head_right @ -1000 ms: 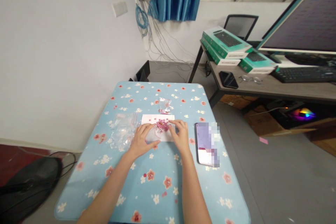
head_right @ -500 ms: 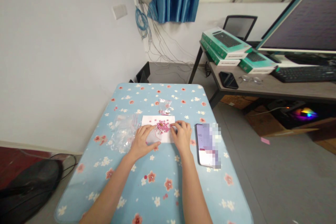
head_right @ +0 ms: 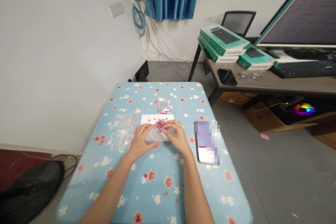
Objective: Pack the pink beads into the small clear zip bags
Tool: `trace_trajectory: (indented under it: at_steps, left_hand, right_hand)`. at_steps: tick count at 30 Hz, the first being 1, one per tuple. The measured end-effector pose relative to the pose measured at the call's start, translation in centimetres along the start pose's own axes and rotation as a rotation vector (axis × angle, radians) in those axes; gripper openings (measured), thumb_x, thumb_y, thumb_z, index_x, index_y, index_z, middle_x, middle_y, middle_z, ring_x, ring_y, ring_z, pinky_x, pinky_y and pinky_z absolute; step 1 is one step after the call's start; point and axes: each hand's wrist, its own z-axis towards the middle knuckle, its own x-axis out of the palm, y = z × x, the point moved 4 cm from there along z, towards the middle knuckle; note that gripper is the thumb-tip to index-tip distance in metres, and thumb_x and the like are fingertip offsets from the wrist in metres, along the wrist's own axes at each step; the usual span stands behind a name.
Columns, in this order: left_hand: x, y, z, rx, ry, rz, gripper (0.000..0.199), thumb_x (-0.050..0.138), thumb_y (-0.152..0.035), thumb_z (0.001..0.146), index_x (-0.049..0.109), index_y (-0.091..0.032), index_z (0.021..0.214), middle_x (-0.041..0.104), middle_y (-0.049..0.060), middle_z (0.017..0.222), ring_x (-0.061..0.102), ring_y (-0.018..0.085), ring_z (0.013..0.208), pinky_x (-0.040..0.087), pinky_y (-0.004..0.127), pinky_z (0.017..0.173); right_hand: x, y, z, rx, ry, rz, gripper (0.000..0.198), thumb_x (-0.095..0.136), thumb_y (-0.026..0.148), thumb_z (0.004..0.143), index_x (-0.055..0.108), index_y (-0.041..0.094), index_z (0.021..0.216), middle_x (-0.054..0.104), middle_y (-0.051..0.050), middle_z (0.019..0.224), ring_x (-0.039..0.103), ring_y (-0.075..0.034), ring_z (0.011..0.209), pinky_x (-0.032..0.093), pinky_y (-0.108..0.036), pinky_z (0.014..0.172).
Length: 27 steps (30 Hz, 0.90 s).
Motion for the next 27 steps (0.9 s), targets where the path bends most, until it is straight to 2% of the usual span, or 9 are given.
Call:
trace_trajectory:
  at_steps: [2,10,15,20,27]
  left_hand:
    - [0.0,0.0,0.0,0.001,0.002,-0.001,0.066,0.073,-0.044,0.07,0.047,-0.025,0.128,0.053,0.008,0.117,0.049,0.025,0.11,0.039,0.043,0.097]
    - [-0.1,-0.2,0.1,0.012,0.002,-0.001,0.067,0.073,-0.047,0.069,0.048,-0.025,0.128,0.053,0.008,0.116,0.049,0.026,0.109,0.04,0.043,0.096]
    - [-0.2,-0.2,0.1,0.016,0.0,0.0,0.065,0.073,-0.045,0.069,0.049,-0.023,0.126,0.054,0.008,0.116,0.05,0.025,0.109,0.039,0.042,0.096]
    - [-0.2,-0.2,0.1,0.013,0.004,-0.004,0.064,0.072,-0.043,0.071,0.049,-0.022,0.126,0.053,0.008,0.117,0.049,0.024,0.11,0.038,0.042,0.098]
    - [-0.2,-0.2,0.0,-0.009,0.02,-0.009,0.065,0.072,-0.044,0.07,0.049,-0.024,0.127,0.053,0.007,0.117,0.049,0.025,0.11,0.038,0.043,0.098]
  right_hand:
    - [0.4,0.4,0.0,-0.008,0.044,0.025,0.012,0.061,0.034,0.083,0.068,0.024,0.084,0.065,-0.005,0.096,0.055,-0.023,0.1,0.034,-0.043,0.095]
    - [1.4,1.0,0.0,-0.015,0.056,0.022,0.011,0.063,0.032,0.081,0.07,0.025,0.086,0.066,-0.005,0.096,0.056,-0.023,0.099,0.035,-0.044,0.096]
    - [0.4,0.5,0.1,-0.022,-0.062,0.023,0.011,0.062,0.032,0.081,0.068,0.024,0.085,0.067,-0.005,0.091,0.058,-0.023,0.095,0.037,-0.042,0.092]
    - [-1.4,-1.6,-0.2,0.042,-0.228,-0.145,0.015,0.059,0.034,0.082,0.068,0.022,0.085,0.066,-0.006,0.093,0.056,-0.023,0.093,0.037,-0.041,0.088]
    - [-1.4,-2.9,-0.6,0.068,-0.117,-0.42,0.015,0.059,0.03,0.08,0.071,0.024,0.087,0.064,-0.007,0.099,0.051,-0.026,0.096,0.035,-0.042,0.087]
